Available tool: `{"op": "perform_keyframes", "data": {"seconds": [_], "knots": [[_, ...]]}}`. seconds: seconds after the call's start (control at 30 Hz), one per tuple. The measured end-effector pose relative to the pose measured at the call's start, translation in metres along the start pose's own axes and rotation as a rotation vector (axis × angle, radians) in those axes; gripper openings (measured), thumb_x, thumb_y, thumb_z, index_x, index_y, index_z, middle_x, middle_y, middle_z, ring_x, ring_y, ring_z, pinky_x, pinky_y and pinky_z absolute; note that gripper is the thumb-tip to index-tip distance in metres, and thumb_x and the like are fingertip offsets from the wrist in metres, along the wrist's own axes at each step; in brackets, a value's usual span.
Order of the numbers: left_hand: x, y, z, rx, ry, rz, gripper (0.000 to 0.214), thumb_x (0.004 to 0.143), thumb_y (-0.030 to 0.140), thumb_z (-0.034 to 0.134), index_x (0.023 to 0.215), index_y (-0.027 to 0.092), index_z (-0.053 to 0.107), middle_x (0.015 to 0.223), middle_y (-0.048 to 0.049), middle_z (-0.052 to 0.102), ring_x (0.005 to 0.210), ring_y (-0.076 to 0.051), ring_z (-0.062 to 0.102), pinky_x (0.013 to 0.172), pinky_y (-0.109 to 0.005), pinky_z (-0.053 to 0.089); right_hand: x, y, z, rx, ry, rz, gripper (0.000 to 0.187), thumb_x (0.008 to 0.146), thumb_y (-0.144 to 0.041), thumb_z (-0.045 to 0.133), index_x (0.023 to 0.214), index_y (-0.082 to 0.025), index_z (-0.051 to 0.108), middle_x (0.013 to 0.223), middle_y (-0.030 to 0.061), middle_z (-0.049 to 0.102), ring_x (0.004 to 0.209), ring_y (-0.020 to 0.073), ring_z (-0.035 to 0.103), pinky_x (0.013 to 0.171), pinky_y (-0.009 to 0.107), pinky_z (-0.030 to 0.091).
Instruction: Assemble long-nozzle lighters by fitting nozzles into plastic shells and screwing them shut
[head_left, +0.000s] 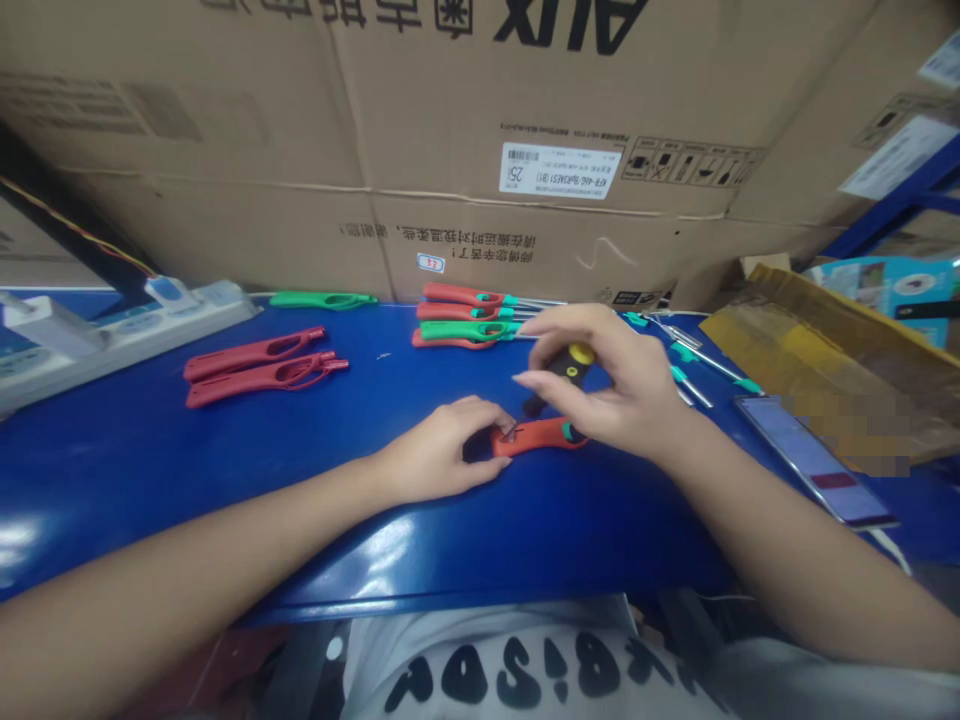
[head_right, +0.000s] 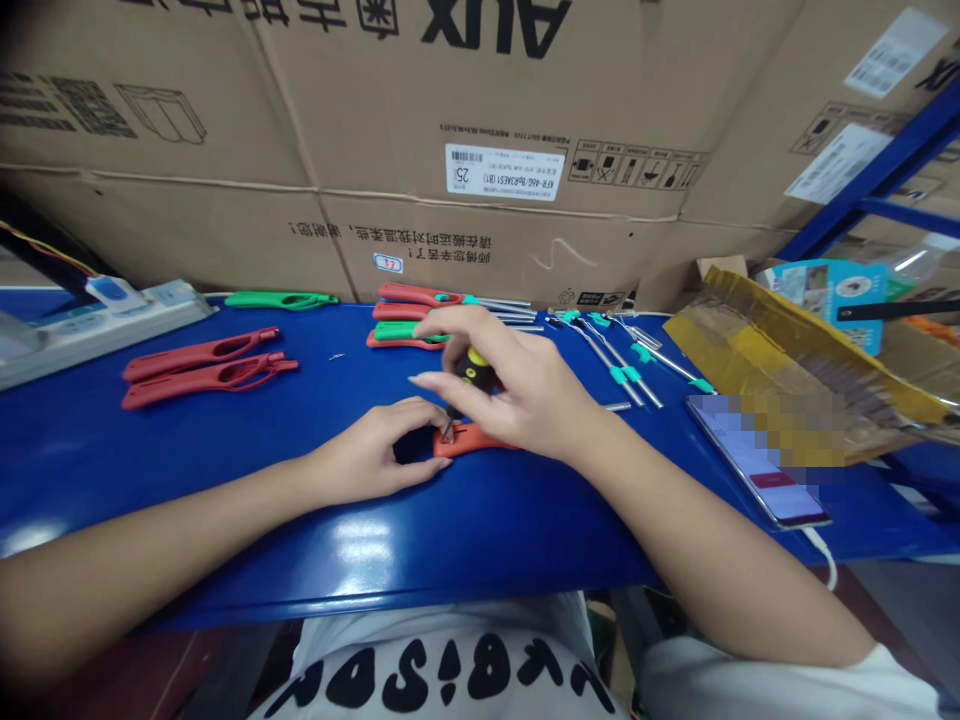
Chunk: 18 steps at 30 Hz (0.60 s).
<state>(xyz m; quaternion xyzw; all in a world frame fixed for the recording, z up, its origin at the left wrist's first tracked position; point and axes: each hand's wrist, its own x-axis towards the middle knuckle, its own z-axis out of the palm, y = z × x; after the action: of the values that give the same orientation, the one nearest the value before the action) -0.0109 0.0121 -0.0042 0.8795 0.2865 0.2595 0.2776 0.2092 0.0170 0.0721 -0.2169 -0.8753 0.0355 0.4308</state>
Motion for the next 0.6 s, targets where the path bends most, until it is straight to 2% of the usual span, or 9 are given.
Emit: {"op": "perform_keyframes", "data": {"seconds": [0.07, 0.13, 0.2, 0.27, 0.33, 0.4, 0.43, 0.5, 0.6], "knots": [[-0.0004, -0.0012, 0.0008, 0.006, 0.007, 0.010, 0.022, 0.087, 0.021, 0.068, 0.107, 0.019, 0.061, 0.106, -0.0046, 0.068, 0.100, -0.020, 0.064, 0.090, -0.033, 0.050, -0.0030, -0.0018, 0.0042, -0.163, 0.092, -0.114, 0.017, 0.094, -0.030, 0.066, 0.108, -0.020, 0.063, 0.085, 0.0009, 0.072, 0.072, 0.0132, 0.068, 0.071, 0.023, 0.056], [-0.0005, -0.0012, 0.0009, 0.003, 0.008, 0.014, 0.021, 0.087, 0.021, 0.067, 0.107, 0.019, 0.062, 0.106, -0.0047, 0.068, 0.100, -0.020, 0.064, 0.090, -0.033, 0.050, -0.0042, -0.0039, 0.0072, -0.181, 0.092, -0.144, 0.020, 0.100, -0.030, 0.054, 0.112, -0.018, 0.063, 0.096, 0.0054, 0.075, 0.079, 0.0154, 0.071, 0.075, 0.026, 0.057], [-0.0003, -0.0001, 0.0003, -0.006, 0.004, 0.004, 0.019, 0.087, 0.021, 0.067, 0.105, 0.019, 0.062, 0.104, -0.0043, 0.068, 0.098, -0.020, 0.064, 0.090, -0.034, 0.050, -0.0030, -0.0053, 0.0081, -0.065, 0.016, -0.064, 0.033, 0.104, -0.026, 0.038, 0.130, -0.016, 0.057, 0.119, 0.0112, 0.072, 0.088, 0.0168, 0.072, 0.083, 0.032, 0.058], [0.0002, 0.0013, -0.0004, -0.012, -0.002, -0.011, 0.018, 0.087, 0.020, 0.067, 0.104, 0.019, 0.062, 0.102, -0.0041, 0.068, 0.096, -0.020, 0.064, 0.089, -0.035, 0.051, -0.0011, -0.0051, 0.0072, 0.061, -0.078, 0.036, 0.039, 0.105, -0.023, 0.035, 0.140, -0.018, 0.051, 0.129, 0.0117, 0.067, 0.086, 0.0149, 0.072, 0.084, 0.033, 0.059], [0.0007, 0.0021, -0.0008, -0.018, -0.009, -0.014, 0.018, 0.086, 0.020, 0.067, 0.104, 0.020, 0.062, 0.103, -0.0042, 0.068, 0.097, -0.021, 0.064, 0.090, -0.036, 0.051, -0.0004, -0.0034, 0.0057, 0.049, -0.060, 0.047, 0.034, 0.102, -0.029, 0.049, 0.135, -0.020, 0.057, 0.121, 0.0084, 0.072, 0.080, 0.0136, 0.072, 0.077, 0.028, 0.059], [0.0010, 0.0025, -0.0010, -0.023, -0.010, -0.006, 0.017, 0.087, 0.019, 0.066, 0.103, 0.020, 0.061, 0.103, -0.0041, 0.069, 0.097, -0.021, 0.064, 0.091, -0.036, 0.051, -0.0012, -0.0016, 0.0046, -0.100, 0.054, -0.031, 0.033, 0.094, -0.034, 0.067, 0.124, -0.021, 0.066, 0.106, 0.0053, 0.077, 0.076, 0.0145, 0.073, 0.073, 0.025, 0.058], [0.0011, 0.0025, -0.0010, -0.024, -0.008, -0.002, 0.017, 0.087, 0.020, 0.066, 0.103, 0.020, 0.061, 0.102, -0.0041, 0.069, 0.097, -0.021, 0.064, 0.091, -0.036, 0.051, -0.0019, -0.0010, 0.0045, -0.177, 0.109, -0.072, 0.033, 0.092, -0.035, 0.070, 0.122, -0.021, 0.068, 0.101, 0.0047, 0.078, 0.075, 0.0151, 0.073, 0.073, 0.025, 0.058], [0.0012, 0.0026, -0.0009, -0.023, -0.004, -0.003, 0.016, 0.087, 0.020, 0.067, 0.102, 0.020, 0.061, 0.101, -0.0041, 0.069, 0.097, -0.021, 0.064, 0.090, -0.036, 0.051, -0.0028, -0.0010, 0.0052, -0.217, 0.134, -0.073, 0.035, 0.098, -0.033, 0.060, 0.130, -0.021, 0.064, 0.104, 0.0059, 0.078, 0.071, 0.0145, 0.072, 0.074, 0.027, 0.058], [0.0010, 0.0023, -0.0008, -0.020, -0.008, -0.009, 0.017, 0.086, 0.018, 0.067, 0.102, 0.020, 0.062, 0.100, -0.0040, 0.068, 0.097, -0.021, 0.063, 0.090, -0.035, 0.050, -0.0021, -0.0016, 0.0072, -0.009, 0.007, 0.075, 0.043, 0.105, -0.025, 0.039, 0.147, -0.022, 0.049, 0.115, 0.0077, 0.075, 0.064, 0.0112, 0.068, 0.067, 0.027, 0.058]]}}
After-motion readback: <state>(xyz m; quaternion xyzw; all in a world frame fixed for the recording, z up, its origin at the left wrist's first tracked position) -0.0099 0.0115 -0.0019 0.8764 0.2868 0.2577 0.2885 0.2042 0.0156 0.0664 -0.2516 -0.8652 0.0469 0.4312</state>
